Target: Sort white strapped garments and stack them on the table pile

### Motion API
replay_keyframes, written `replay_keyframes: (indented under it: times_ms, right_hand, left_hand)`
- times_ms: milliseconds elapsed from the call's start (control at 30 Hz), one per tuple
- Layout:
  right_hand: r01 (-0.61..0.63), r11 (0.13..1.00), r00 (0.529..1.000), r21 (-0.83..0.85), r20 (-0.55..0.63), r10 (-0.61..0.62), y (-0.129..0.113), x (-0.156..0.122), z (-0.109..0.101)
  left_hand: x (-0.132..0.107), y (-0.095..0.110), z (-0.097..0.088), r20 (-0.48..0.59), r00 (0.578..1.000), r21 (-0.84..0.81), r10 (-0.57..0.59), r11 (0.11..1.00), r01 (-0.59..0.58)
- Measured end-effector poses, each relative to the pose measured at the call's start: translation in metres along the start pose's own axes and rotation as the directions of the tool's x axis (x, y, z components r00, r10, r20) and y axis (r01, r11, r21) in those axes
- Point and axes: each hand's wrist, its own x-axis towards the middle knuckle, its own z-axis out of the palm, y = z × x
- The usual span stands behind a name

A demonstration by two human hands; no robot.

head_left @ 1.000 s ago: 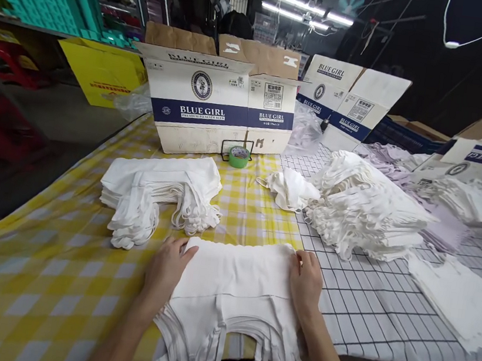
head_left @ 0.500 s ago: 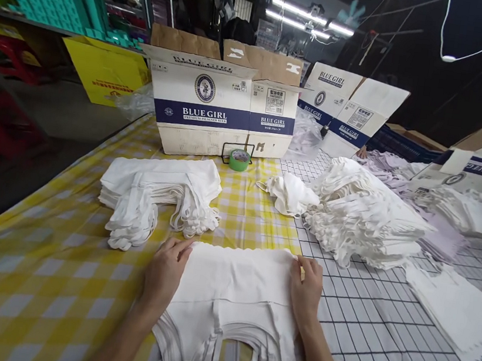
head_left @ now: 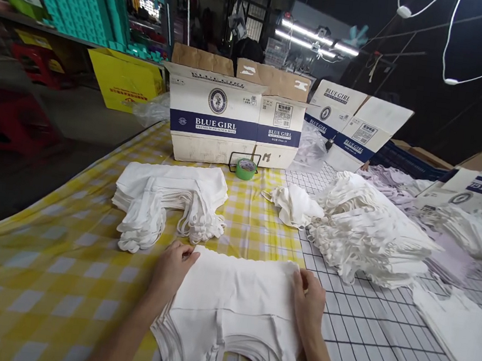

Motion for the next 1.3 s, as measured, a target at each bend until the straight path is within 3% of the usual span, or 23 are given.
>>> replay_keyframes:
  times_ms: [167,300,400,533,633,767,900,967,1167,1300]
  right_hand:
    - [-0.113,0.985,0.991,0.130,0.090,0.102,-0.015,0.001,-0.015]
    - [-0.161,0.945,0.987,0.285,0.042,0.156,-0.038,0.005,-0.033]
    - [-0.141,0.911,0.987,0.388,-0.022,0.162,-0.055,0.011,-0.042]
    - [-0.053,0.910,0.985,0.411,-0.128,0.115,-0.077,0.019,-0.049]
    - [-0.009,0.919,0.982,0.393,-0.171,0.083,-0.096,0.023,-0.051]
    - [0.046,0.918,0.986,0.394,-0.163,0.020,-0.120,0.031,-0.046]
    - [0.134,0.908,0.989,0.397,-0.111,-0.098,-0.149,0.049,-0.028]
    - [0.176,0.895,0.984,0.410,-0.056,-0.168,-0.164,0.062,-0.010]
    - [0.189,0.835,0.964,0.517,0.065,-0.259,-0.196,0.097,0.065]
    - [0.192,0.803,0.961,0.565,0.059,-0.272,-0.212,0.116,0.094]
  left_hand:
    - [-0.011,0.014,-0.010,-0.061,0.997,-0.132,0.036,0.990,-0.044]
    - [-0.023,0.025,-0.024,-0.054,0.999,-0.458,-0.008,0.889,-0.017]
    - [-0.027,0.029,-0.035,-0.089,0.993,-0.581,-0.073,0.814,0.008]
    - [-0.029,0.029,-0.053,-0.165,0.974,-0.631,-0.156,0.776,0.018]
    - [-0.030,0.026,-0.070,-0.150,0.970,-0.654,-0.193,0.755,0.049]
    - [-0.031,0.015,-0.101,-0.250,0.933,-0.574,-0.258,0.816,0.072]
    - [-0.019,-0.003,-0.134,-0.424,0.869,-0.471,-0.255,0.881,0.029]
    - [-0.005,-0.015,-0.147,-0.460,0.855,-0.443,-0.239,0.897,0.013]
    - [0.047,-0.053,-0.168,-0.388,0.885,-0.474,-0.257,0.879,0.047]
    - [0.073,-0.064,-0.183,-0.371,0.888,-0.557,-0.271,0.830,0.021]
